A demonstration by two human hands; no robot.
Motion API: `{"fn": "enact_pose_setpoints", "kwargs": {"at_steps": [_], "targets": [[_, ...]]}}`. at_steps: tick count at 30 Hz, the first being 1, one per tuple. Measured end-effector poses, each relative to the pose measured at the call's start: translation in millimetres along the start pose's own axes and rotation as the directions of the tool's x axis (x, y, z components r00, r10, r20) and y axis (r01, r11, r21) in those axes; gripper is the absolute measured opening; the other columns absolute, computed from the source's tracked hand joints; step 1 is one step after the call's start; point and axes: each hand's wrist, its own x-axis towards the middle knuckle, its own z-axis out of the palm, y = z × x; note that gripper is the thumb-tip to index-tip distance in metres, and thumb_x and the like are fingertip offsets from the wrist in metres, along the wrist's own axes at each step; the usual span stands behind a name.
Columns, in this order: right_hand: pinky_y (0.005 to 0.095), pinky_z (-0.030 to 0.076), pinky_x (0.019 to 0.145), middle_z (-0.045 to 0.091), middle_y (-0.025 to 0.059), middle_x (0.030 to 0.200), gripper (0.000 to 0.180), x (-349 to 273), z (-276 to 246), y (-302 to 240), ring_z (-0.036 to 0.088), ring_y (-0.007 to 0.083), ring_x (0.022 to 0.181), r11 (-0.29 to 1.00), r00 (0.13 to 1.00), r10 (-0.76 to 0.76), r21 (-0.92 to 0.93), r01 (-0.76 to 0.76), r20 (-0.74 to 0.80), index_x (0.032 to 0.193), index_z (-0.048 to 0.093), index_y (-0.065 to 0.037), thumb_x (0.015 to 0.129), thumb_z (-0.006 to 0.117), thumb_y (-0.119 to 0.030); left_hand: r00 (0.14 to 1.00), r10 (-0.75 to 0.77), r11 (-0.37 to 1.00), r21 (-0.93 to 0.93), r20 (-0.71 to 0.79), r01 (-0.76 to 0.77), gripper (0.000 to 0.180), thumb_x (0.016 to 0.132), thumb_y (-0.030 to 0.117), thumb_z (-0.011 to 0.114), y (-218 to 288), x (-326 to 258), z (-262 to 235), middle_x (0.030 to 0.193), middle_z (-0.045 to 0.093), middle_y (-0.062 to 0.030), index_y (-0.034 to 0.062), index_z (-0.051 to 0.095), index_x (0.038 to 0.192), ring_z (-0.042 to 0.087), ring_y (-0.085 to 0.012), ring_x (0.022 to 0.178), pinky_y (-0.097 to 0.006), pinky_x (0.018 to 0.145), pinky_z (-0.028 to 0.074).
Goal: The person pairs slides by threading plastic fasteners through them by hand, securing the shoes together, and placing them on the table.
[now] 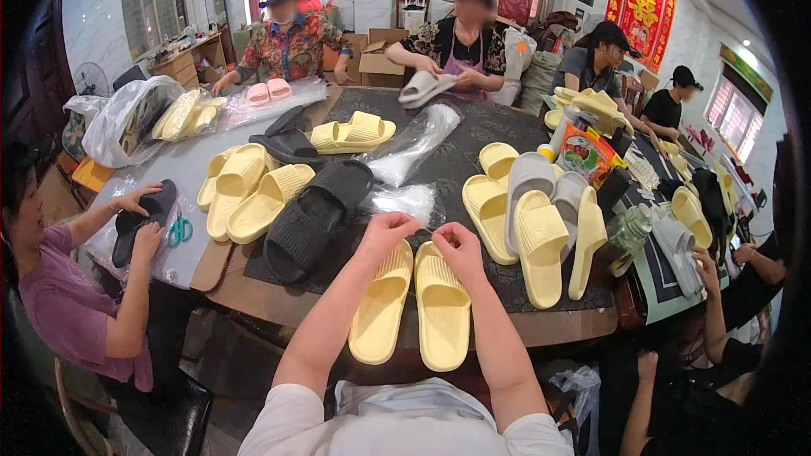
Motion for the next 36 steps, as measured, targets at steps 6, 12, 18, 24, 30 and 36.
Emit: {"fn": "enact_pose_setpoints", "kwargs": {"at_steps": [6,12,18,24,30,36], "targets": [[0.0209,0.041,0.059,0.057,-0.0042,0.071,0.011,0.4,0.5,-0.5,0.048,0.0033,0.063,0.998,0.997,0.034,0.047,-0.031,-0.076,0.086,0.064,-0.002,0.083,0.068,-0.012,0.997,0.074,0.995,0.06,0.005,-0.074,0.021,0.082,0.018,0.073,0.6,0.4,3.4,0.082,0.068,-0.0012,-0.0004,0.07,0.092,0.059,-0.0066,0.075,-0.024,0.069,0.048],[0.0209,0.042,0.06,0.057,-0.004,0.07,0.01,-0.6,1.2,-4.5,0.048,0.0033,0.064,1.0,0.999,0.029,-0.008,-0.029,0.019,0.087,0.065,-0.002,0.083,0.068,-0.011,0.999,0.005,0.991,0.134,0.053,-0.012,0.022,0.083,0.019,0.072,-0.3,-1.3,-0.1,0.082,0.068,-0.001,-0.0008,0.071,0.093,0.059,-0.0065,0.075,-0.024,0.069,0.047],[0.0203,0.041,0.06,0.058,-0.0046,0.071,0.01,0.3,0.9,1.9,0.048,0.0034,0.064,0.999,0.999,0.026,0.042,-0.025,-0.04,0.087,0.066,-0.003,0.083,0.068,-0.012,0.998,0.058,0.994,0.091,0.018,-0.059,0.022,0.083,0.019,0.071,2.0,-0.9,3.8,0.08,0.068,-0.0006,-0.0016,0.07,0.091,0.058,-0.0065,0.073,-0.024,0.069,0.047],[0.0208,0.042,0.059,0.059,-0.0041,0.071,0.01,-0.4,1.1,-1.3,0.049,0.0034,0.064,1.0,0.998,-0.003,0.005,0.002,0.056,0.088,0.065,-0.003,0.083,0.068,-0.011,0.994,-0.009,0.975,0.22,0.109,-0.016,0.024,0.083,0.02,0.071,-2.3,-0.5,0.1,0.08,0.068,-0.0008,-0.0025,0.07,0.091,0.059,-0.0072,0.074,-0.025,0.07,0.048],[0.0197,0.04,0.058,0.058,-0.0046,0.07,0.01,-0.1,-0.5,1.7,0.048,0.0029,0.063,0.996,0.996,0.074,0.047,-0.072,-0.048,0.086,0.065,-0.003,0.083,0.069,-0.011,0.998,0.064,0.993,0.104,-0.01,-0.062,0.024,0.084,0.02,0.07,4.4,-0.8,2.2,0.079,0.068,-0.0014,-0.0022,0.07,0.092,0.058,-0.0072,0.075,-0.024,0.07,0.047],[0.0195,0.04,0.058,0.056,-0.0053,0.069,0.01,-2.2,2.2,-9.9,0.047,0.0028,0.063,0.999,0.997,0.041,0.003,-0.042,0.063,0.086,0.065,-0.003,0.084,0.069,-0.012,0.985,-0.038,0.975,0.22,0.171,0.0,0.024,0.084,0.021,0.071,-3.2,-2.1,0.4,0.08,0.068,-0.0006,-0.0016,0.07,0.092,0.058,-0.0071,0.075,-0.024,0.07,0.047]]}}
